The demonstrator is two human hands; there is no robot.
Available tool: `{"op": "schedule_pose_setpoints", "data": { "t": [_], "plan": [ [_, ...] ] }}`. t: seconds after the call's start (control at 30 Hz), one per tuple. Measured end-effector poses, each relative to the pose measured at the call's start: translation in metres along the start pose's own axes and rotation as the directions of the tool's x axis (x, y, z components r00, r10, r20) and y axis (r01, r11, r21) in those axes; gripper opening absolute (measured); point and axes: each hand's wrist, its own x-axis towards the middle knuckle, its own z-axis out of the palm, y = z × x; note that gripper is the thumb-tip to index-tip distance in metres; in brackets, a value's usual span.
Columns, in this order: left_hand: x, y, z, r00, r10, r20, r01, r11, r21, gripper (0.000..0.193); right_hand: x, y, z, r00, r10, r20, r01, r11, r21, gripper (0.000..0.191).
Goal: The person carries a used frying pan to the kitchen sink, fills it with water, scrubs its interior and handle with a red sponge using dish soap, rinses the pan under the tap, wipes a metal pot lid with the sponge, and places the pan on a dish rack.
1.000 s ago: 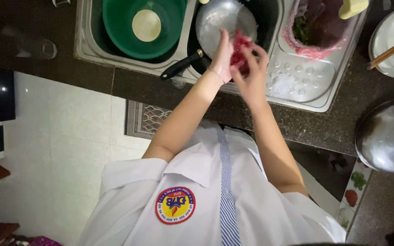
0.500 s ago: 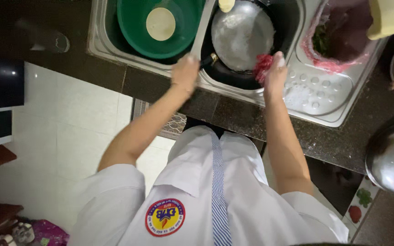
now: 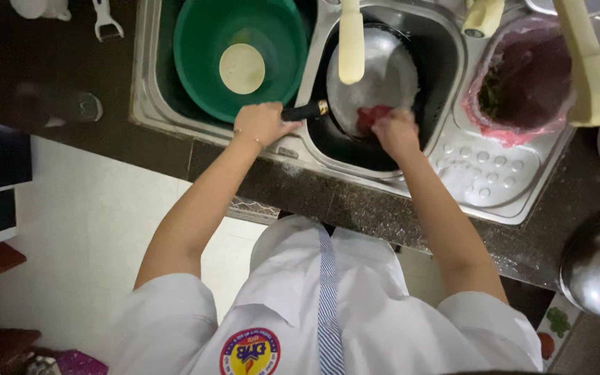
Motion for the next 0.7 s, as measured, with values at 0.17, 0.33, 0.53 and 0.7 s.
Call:
{"op": "schedule_pose_setpoints", "data": {
  "t": [0.17, 0.33, 0.53, 0.7],
  "plan": [
    [-0.004, -0.001, 0.004, 1.000, 0.019, -0.015, -0.019, 1.000, 0.017, 0.069, 0.044, -0.020, 0.031, 0.805, -0.447, 0.390, 0.482, 0.876, 0.007, 0.017],
    [0.001, -0.004, 0.017, 0.999, 0.029, -0.014, -0.029, 1.000, 0.000, 0.071, 0.147, -0.001, 0.032, 0.951, 0.224, 0.215, -0.310, 0.670, 0.674, 0.039],
    [0.005, -0.010, 0.018, 0.998, 0.035, 0.059, -0.036, 0.999, 0.015, 0.069, 0.141, -0.012, 0.053, 0.893, 0.385, -0.232, -0.107, 0.685, 0.721, 0.042],
    [0.007, -0.009, 0.013, 0.993, 0.048, 0.104, -0.049, 0.999, 0.010, 0.066, 0.045, 0.004, 0.046, 0.877, 0.344, 0.336, -0.433, 0.868, 0.242, 0.036]
  ]
}}
